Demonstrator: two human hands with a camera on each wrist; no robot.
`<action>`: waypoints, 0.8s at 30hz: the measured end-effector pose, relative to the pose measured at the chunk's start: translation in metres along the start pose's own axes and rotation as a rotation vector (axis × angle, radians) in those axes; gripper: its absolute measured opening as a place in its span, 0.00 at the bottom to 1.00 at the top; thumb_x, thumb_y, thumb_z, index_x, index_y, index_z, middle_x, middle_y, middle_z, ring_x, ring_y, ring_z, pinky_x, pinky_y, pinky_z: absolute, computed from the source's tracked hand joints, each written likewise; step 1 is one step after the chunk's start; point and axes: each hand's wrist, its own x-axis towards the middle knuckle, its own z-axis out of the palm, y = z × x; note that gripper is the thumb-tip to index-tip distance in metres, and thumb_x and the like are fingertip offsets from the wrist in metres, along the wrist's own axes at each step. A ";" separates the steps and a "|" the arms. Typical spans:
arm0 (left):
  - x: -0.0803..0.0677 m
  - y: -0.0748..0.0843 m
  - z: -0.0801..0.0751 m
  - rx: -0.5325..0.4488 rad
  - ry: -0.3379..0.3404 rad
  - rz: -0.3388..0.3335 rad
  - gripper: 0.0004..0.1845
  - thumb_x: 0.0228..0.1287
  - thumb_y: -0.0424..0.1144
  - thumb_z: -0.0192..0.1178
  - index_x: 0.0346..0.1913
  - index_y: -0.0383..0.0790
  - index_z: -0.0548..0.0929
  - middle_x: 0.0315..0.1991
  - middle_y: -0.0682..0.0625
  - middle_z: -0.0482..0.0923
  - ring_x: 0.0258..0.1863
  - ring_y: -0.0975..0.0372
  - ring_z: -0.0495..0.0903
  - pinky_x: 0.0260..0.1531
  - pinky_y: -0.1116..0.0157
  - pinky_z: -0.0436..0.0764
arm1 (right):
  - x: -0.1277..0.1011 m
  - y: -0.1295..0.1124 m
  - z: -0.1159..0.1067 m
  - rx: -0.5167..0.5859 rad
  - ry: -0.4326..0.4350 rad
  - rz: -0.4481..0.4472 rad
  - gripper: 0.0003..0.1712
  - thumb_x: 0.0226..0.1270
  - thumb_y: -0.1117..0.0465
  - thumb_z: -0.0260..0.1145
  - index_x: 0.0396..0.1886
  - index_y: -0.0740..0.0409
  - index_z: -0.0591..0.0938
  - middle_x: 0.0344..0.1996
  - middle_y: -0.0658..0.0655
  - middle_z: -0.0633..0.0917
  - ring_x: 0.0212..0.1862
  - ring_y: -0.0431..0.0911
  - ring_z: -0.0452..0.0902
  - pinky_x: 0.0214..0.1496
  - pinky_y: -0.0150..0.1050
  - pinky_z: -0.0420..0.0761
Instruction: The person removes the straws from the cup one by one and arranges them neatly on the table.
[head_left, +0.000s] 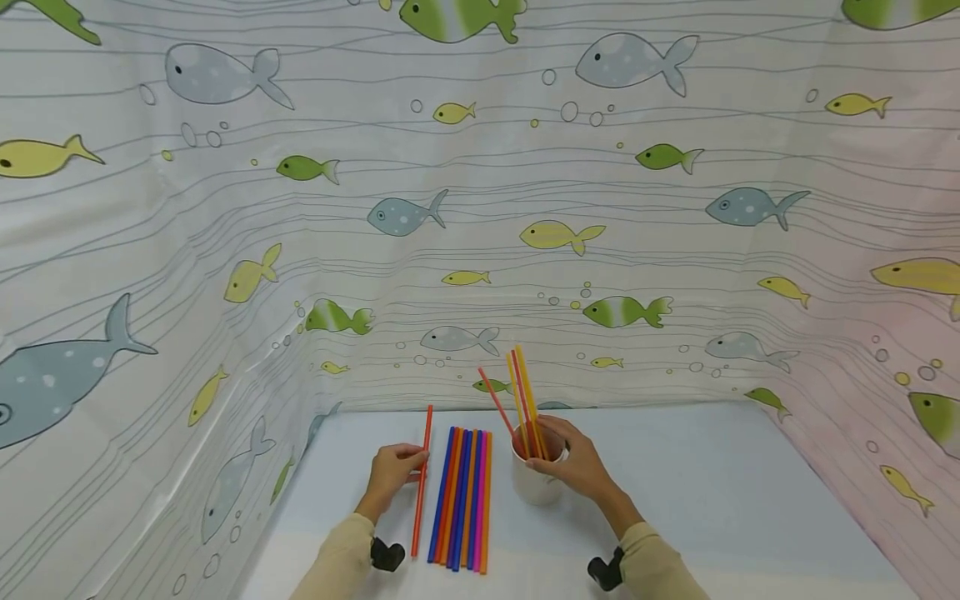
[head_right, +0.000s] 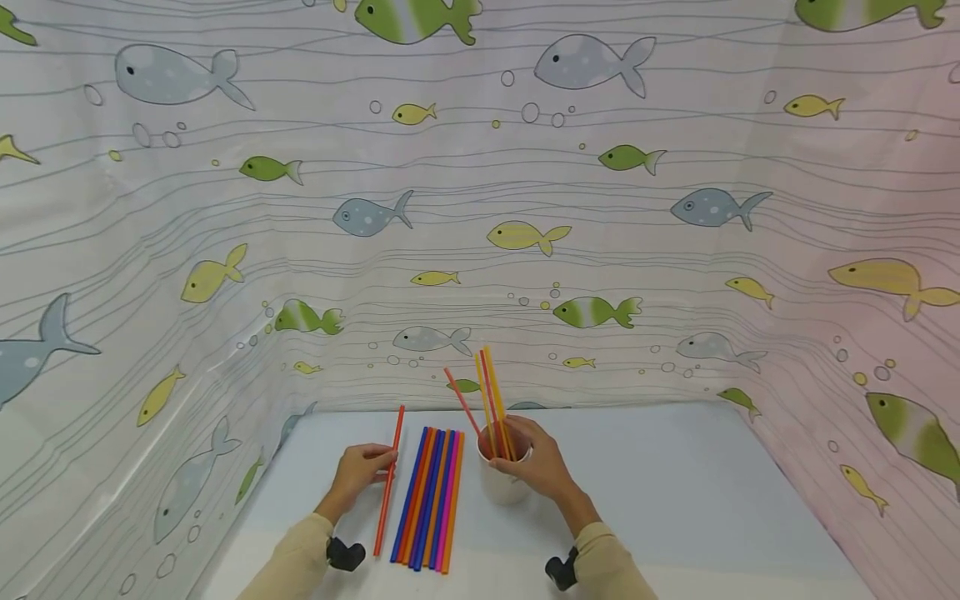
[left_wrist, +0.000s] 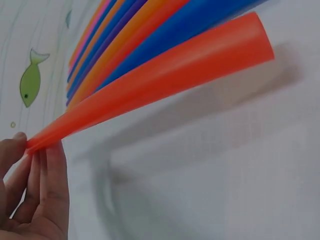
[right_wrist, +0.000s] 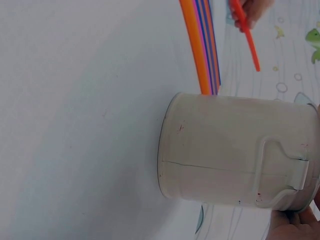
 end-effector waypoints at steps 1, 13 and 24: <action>0.001 -0.001 0.001 0.004 -0.001 -0.004 0.13 0.65 0.35 0.64 0.45 0.27 0.84 0.38 0.40 0.84 0.34 0.55 0.84 0.34 0.59 0.86 | 0.000 0.000 0.000 0.002 0.000 0.003 0.42 0.50 0.51 0.80 0.67 0.43 0.75 0.66 0.47 0.72 0.69 0.53 0.63 0.66 0.60 0.64; 0.005 -0.002 0.010 0.080 -0.019 0.007 0.12 0.64 0.36 0.65 0.43 0.28 0.85 0.35 0.43 0.84 0.31 0.57 0.85 0.31 0.61 0.86 | 0.001 -0.002 -0.002 -0.007 -0.006 0.005 0.43 0.50 0.48 0.79 0.67 0.43 0.74 0.66 0.47 0.72 0.69 0.54 0.64 0.65 0.61 0.66; 0.008 -0.010 0.014 0.148 -0.016 0.009 0.13 0.62 0.37 0.68 0.40 0.28 0.85 0.32 0.45 0.84 0.27 0.57 0.85 0.28 0.62 0.85 | 0.001 0.000 -0.001 -0.004 -0.011 0.023 0.43 0.50 0.48 0.79 0.67 0.43 0.74 0.66 0.46 0.72 0.70 0.53 0.63 0.66 0.60 0.66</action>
